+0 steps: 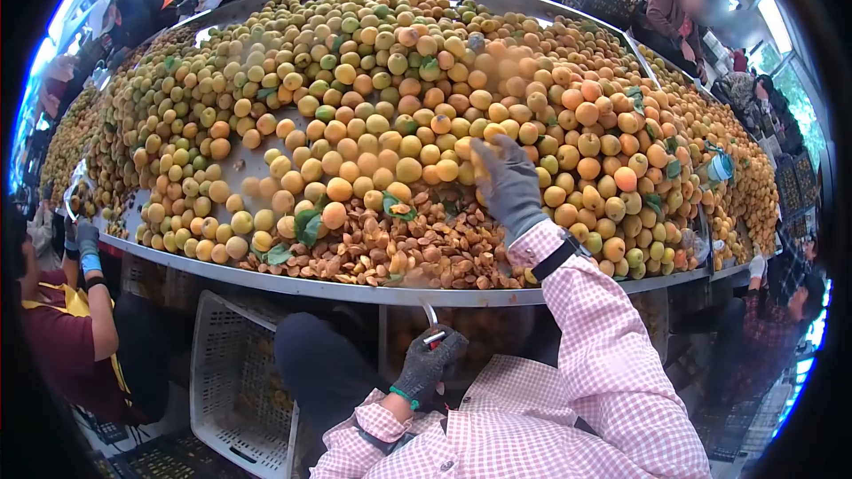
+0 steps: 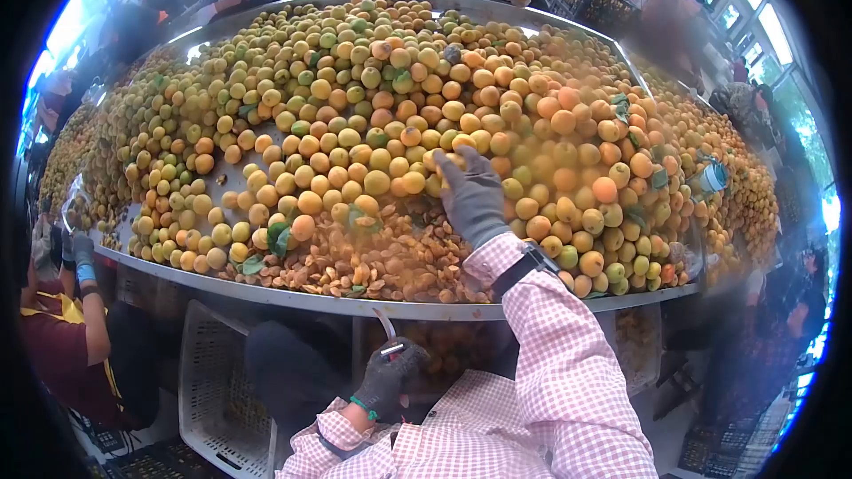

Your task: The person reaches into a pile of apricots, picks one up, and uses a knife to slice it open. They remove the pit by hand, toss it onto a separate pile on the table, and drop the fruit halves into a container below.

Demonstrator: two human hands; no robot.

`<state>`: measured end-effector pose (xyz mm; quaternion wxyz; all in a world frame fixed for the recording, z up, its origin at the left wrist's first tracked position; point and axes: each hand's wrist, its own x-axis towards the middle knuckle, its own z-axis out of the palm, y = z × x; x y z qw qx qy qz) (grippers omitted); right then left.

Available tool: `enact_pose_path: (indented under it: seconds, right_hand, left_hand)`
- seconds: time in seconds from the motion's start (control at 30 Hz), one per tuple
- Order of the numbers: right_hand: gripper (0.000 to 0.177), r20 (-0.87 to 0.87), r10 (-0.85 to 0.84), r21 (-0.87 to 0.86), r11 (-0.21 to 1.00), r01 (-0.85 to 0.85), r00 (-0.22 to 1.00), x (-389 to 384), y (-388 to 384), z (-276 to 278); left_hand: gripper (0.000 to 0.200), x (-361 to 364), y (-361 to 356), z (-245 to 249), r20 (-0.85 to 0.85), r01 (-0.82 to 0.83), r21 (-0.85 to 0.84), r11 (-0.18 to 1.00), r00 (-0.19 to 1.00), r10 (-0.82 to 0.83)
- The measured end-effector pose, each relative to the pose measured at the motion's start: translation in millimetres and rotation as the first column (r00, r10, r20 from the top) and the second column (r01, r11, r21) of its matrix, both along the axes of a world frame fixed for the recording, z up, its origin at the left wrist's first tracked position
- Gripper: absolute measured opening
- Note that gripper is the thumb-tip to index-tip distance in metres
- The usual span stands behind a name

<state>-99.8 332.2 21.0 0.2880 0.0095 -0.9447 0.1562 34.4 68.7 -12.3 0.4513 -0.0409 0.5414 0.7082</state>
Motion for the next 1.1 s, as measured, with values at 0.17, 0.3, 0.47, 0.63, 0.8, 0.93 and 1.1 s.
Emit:
enact_pose_path:
  seconds: [0.17,0.3,0.47,0.63,0.8,0.93,1.1]
  right_hand:
    - [0.04,0.292,0.19,-0.547,0.837,0.001,0.937,35.6,7.6,-11.4]
    - [0.054,0.309,0.364,-0.913,0.372,0.167,0.879,87.9,-15.5,-14.8]
    - [0.096,0.516,0.244,-0.493,0.868,0.052,0.821,129.2,-30.6,-7.5]
    - [0.113,0.801,0.039,-0.193,0.962,0.195,0.598,119.9,-41.1,10.5]
    - [0.117,0.854,-0.009,-0.124,0.968,0.22,0.521,108.3,-41.0,16.4]
    - [0.116,0.865,-0.032,-0.06,0.984,0.165,0.501,94.3,-51.9,9.7]
    - [0.113,0.847,0.069,-0.236,0.937,0.256,0.528,76.4,-62.9,-3.0]
  left_hand:
    - [0.016,-32.4,-13.3,25.2,-0.583,-0.136,-0.034,0.99,0.807,0.091]
    - [0.025,-98.5,-28.8,47.0,-0.858,-0.58,-0.507,0.638,0.273,-0.434]
    - [0.027,-190.1,-41.0,39.0,-0.765,-0.644,-0.576,0.503,0.209,-0.609]
    - [0.035,-207.4,-28.6,48.7,-0.508,-0.551,-0.767,0.329,0.208,-0.836]
    - [0.054,-173.3,-35.0,77.2,-0.777,-0.498,-0.541,0.678,-0.012,-0.629]
    - [0.063,-135.4,-28.3,57.3,-0.921,-0.225,-0.354,0.908,0.254,-0.296]
    - [0.07,-149.2,-2.7,17.2,-0.735,-0.14,-0.238,0.961,0.673,-0.084]
